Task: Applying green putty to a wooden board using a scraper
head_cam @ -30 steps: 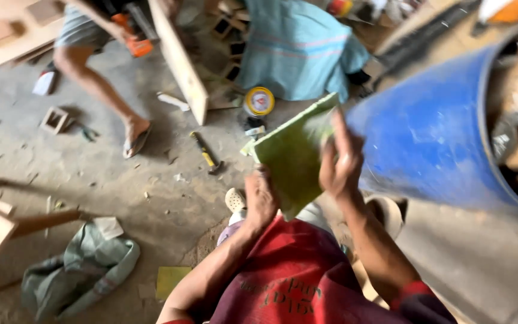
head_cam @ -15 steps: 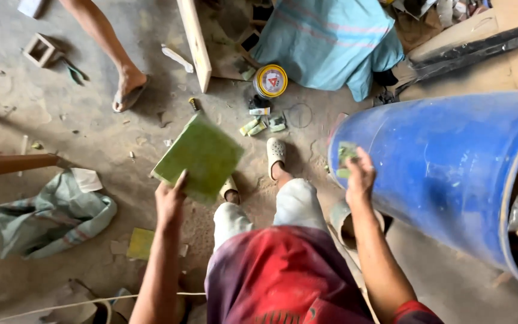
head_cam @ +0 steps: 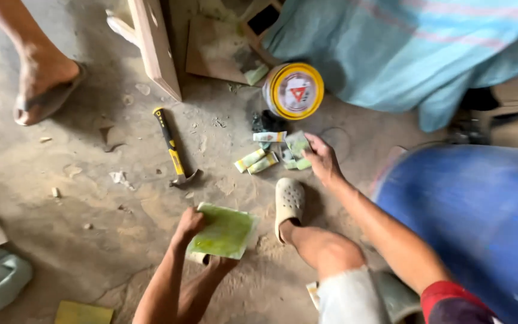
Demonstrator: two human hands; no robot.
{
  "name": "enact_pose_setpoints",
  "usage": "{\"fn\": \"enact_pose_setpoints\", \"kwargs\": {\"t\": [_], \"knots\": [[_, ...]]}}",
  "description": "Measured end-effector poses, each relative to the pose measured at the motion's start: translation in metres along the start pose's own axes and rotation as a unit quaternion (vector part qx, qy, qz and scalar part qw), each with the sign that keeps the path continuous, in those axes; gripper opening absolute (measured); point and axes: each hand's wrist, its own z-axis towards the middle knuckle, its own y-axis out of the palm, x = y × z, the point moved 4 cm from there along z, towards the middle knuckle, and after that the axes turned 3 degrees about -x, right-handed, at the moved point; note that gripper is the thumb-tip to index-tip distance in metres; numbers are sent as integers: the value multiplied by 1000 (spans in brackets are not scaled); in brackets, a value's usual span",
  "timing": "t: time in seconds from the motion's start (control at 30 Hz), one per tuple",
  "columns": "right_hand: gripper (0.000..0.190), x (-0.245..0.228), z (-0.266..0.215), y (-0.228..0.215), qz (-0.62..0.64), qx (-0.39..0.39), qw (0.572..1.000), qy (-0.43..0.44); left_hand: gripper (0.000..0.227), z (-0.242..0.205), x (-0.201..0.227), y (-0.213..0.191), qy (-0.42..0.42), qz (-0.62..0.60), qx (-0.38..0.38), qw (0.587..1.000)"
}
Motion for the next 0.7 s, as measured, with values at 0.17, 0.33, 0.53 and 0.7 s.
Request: {"fn": "enact_pose_setpoints", "kwargs": {"t": [0.17, 0.33, 0.53, 0.7], "knots": [[59, 118, 120, 91, 171, -60, 983, -7, 38, 139, -35, 60, 48, 152, 9, 987], [51, 111, 156, 163, 280, -137, 950, -13, 68, 68, 134, 25, 291, 268, 308, 865], [30, 73, 148, 208, 264, -235, 935, -21, 44, 128, 188, 50, 224, -304, 177, 909], [38, 50, 206, 181, -189, -134, 956, -180, 37, 131, 206, 32, 251, -466, 254, 809]]}}
